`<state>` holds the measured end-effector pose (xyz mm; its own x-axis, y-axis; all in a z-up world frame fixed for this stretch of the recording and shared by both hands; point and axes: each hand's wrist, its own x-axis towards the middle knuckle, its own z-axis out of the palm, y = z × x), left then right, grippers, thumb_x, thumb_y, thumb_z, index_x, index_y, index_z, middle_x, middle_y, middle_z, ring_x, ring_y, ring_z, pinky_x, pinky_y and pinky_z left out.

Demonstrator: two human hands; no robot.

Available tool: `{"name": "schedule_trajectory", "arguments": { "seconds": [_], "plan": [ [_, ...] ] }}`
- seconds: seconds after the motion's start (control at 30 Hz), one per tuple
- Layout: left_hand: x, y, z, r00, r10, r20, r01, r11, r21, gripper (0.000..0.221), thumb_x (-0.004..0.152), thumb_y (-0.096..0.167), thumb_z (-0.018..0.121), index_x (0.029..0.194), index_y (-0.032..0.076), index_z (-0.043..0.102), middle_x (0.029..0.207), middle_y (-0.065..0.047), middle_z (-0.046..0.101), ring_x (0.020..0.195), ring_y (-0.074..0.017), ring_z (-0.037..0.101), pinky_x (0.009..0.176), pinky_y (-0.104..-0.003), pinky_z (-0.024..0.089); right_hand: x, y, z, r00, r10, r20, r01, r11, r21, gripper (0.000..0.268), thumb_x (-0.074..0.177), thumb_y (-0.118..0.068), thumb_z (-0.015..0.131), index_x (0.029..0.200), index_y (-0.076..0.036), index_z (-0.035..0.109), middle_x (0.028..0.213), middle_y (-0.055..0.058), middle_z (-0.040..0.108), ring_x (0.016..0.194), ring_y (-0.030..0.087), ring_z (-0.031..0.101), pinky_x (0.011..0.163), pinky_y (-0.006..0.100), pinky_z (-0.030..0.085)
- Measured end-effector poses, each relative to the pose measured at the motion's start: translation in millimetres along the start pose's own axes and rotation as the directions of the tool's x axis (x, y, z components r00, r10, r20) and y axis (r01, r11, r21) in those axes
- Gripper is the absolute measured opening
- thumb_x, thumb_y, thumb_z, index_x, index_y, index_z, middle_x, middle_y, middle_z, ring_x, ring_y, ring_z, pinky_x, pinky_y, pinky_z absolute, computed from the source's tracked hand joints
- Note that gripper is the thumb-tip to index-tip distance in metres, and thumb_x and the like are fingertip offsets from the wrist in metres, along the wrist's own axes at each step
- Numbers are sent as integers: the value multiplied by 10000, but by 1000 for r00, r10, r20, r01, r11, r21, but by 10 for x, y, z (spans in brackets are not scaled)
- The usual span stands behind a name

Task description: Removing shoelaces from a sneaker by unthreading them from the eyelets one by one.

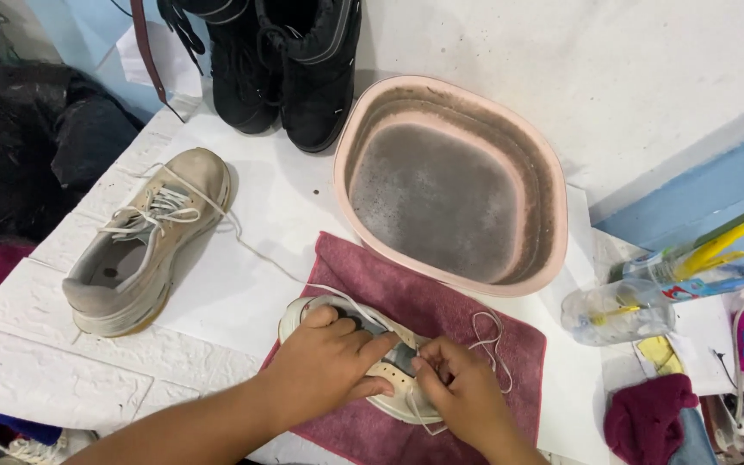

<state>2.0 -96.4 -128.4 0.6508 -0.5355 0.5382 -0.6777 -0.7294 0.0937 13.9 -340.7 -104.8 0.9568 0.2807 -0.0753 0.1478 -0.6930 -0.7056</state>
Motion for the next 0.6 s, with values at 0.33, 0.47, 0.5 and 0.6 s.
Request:
{"name": "schedule_trajectory", "arguments": {
  "seconds": [0.33,0.47,0.5,0.6],
  "plan": [
    [5,-14,-66,990,-126,55,128,991,-38,750,824,726,714,1356,202,643,598,4,636,549,-223,591,715,-380,389,-189,626,-616,981,-132,-143,162,154,975,475,920,-145,652,1182,244,574,678,91,559,797,338,643,1061,671,405],
    [-14,13,-28,989,-121,84,122,993,-2,731,861,711,684,1384,202,627,636,22,666,573,-202,604,703,-378,375,-445,391,-1306,904,-117,-410,426,185,886,235,843,-248,569,674,-205,412,625,-61,339,581,113,278,660,329,261],
    [-9,10,-31,990,-121,70,120,993,17,732,850,721,689,1371,210,638,627,17,660,568,-205,599,715,-380,375,-551,685,-1444,840,-175,-513,538,157,828,136,973,-300,603,858,-241,562,794,-130,482,727,27,394,781,257,287],
    [15,0,-55,991,-112,67,111,994,21,737,853,720,683,1386,214,629,606,16,640,566,-214,596,721,-381,377,-750,2022,-1849,684,-141,-716,728,202,655,91,1118,-361,617,1088,-315,689,1086,-239,622,1049,-99,522,1042,130,347]
  ]
}}
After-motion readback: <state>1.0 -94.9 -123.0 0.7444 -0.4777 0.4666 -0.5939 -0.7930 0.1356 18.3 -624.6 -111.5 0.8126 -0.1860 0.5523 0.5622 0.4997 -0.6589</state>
